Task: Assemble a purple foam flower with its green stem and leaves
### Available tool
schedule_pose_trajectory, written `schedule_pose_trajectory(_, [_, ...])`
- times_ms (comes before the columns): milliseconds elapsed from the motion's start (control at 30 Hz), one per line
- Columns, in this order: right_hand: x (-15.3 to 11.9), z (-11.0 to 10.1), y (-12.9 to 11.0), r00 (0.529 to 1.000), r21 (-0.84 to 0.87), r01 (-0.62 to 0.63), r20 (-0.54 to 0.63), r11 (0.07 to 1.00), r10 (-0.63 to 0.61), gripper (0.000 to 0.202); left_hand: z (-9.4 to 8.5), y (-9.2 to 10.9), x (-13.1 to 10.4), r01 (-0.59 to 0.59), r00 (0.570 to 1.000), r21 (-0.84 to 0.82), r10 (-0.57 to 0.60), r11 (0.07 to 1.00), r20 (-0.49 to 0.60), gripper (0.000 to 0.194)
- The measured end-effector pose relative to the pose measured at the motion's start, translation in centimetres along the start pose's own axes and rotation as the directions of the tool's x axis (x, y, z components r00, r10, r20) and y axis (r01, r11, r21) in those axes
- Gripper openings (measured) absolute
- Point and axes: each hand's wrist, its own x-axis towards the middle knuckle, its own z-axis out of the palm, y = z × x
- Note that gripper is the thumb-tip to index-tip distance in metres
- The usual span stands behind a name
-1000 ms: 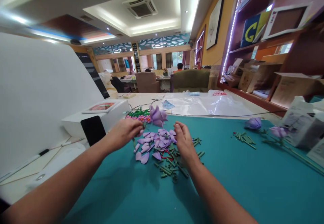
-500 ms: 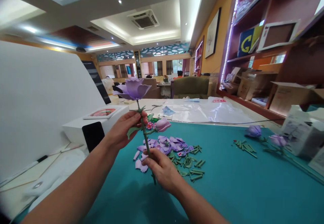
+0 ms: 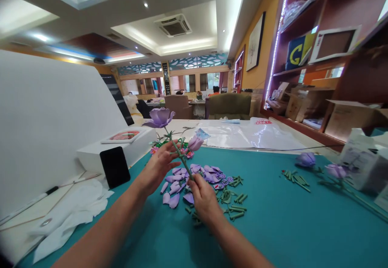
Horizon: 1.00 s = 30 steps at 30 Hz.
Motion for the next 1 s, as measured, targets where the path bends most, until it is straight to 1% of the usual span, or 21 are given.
schedule_pose_trajectory(67, [0.1, -0.1, 0.5, 1.0, -0.039, 0.011, -0.003, 0.999, -0.011, 0.023, 0.5, -0.5, 0.1, 0.019, 0.999, 0.014, -0.019, 1.0, -0.028, 0.06])
schedule_pose_trajectory(167, [0.3, -0.3, 1.3, 0.999, -0.106, 0.033, 0.007, 0.994, -0.032, 0.022, 1.0, -0.6, 0.3, 0.061, 0.996, 0.022, -0.06, 0.998, -0.067, 0.05])
schedule_pose_trajectory(233, [0.4, -0.4, 1.5, 0.999, -0.147, 0.05, -0.004, 0.988, -0.052, 0.021, 1.2, -0.6, 0.4, 0.102, 0.991, -0.02, -0.104, 0.995, -0.081, 0.046])
schedule_pose_trajectory(367, [0.5, -0.4, 1.6, 0.993, -0.217, 0.085, -0.065, 0.973, -0.101, 0.023, 1.4, -0.5, 0.7, 0.157, 0.98, -0.138, -0.172, 0.978, -0.1, 0.042])
schedule_pose_trajectory(533, [0.5, -0.3, 1.5, 0.987, -0.268, 0.108, -0.09, 0.957, -0.136, 0.025, 1.4, -0.7, 0.7, 0.173, 0.973, -0.257, -0.206, 0.951, -0.107, 0.047])
schedule_pose_trajectory(633, [0.5, -0.4, 1.5, 0.985, -0.288, 0.114, -0.09, 0.951, -0.145, 0.026, 1.1, -1.0, 0.5, 0.169, 0.972, -0.288, -0.209, 0.942, -0.111, 0.05])
schedule_pose_trajectory(767, [0.6, -0.8, 1.6, 0.984, -0.308, 0.115, -0.098, 0.944, -0.152, 0.029, 0.3, -2.2, 0.2, 0.18, 0.947, -0.276, -0.243, 0.944, -0.211, 0.051])
schedule_pose_trajectory(833, [0.7, -1.2, 1.8, 0.985, -0.295, 0.103, -0.102, 0.95, -0.138, 0.03, -0.1, -3.5, 0.0, 0.202, 0.929, -0.233, -0.262, 0.951, -0.263, 0.051])
schedule_pose_trajectory(867, [0.8, -1.4, 1.9, 0.987, -0.283, 0.096, -0.097, 0.954, -0.129, 0.03, -0.3, -4.3, -0.1, 0.216, 0.919, -0.178, -0.262, 0.96, -0.295, 0.05])
schedule_pose_trajectory(900, [0.9, -1.6, 2.1, 0.989, -0.269, 0.093, -0.088, 0.959, -0.121, 0.03, -0.5, -5.1, -0.1, 0.221, 0.915, -0.081, -0.236, 0.972, -0.326, 0.049])
schedule_pose_trajectory(933, [1.0, -1.8, 2.2, 0.99, -0.254, 0.09, -0.082, 0.963, -0.114, 0.029, -0.6, -5.9, -0.2, 0.215, 0.916, 0.069, -0.176, 0.974, -0.36, 0.048])
schedule_pose_trajectory(967, [1.1, -2.0, 2.3, 0.991, -0.238, 0.086, -0.083, 0.967, -0.108, 0.029, -0.7, -6.7, -0.3, 0.206, 0.924, 0.247, -0.105, 0.947, -0.368, 0.046])
schedule_pose_trajectory(1000, [1.2, -2.1, 2.4, 0.99, -0.223, 0.083, -0.089, 0.971, -0.105, 0.029, -0.6, -7.3, -0.4, 0.203, 0.929, 0.302, -0.085, 0.931, -0.361, 0.043])
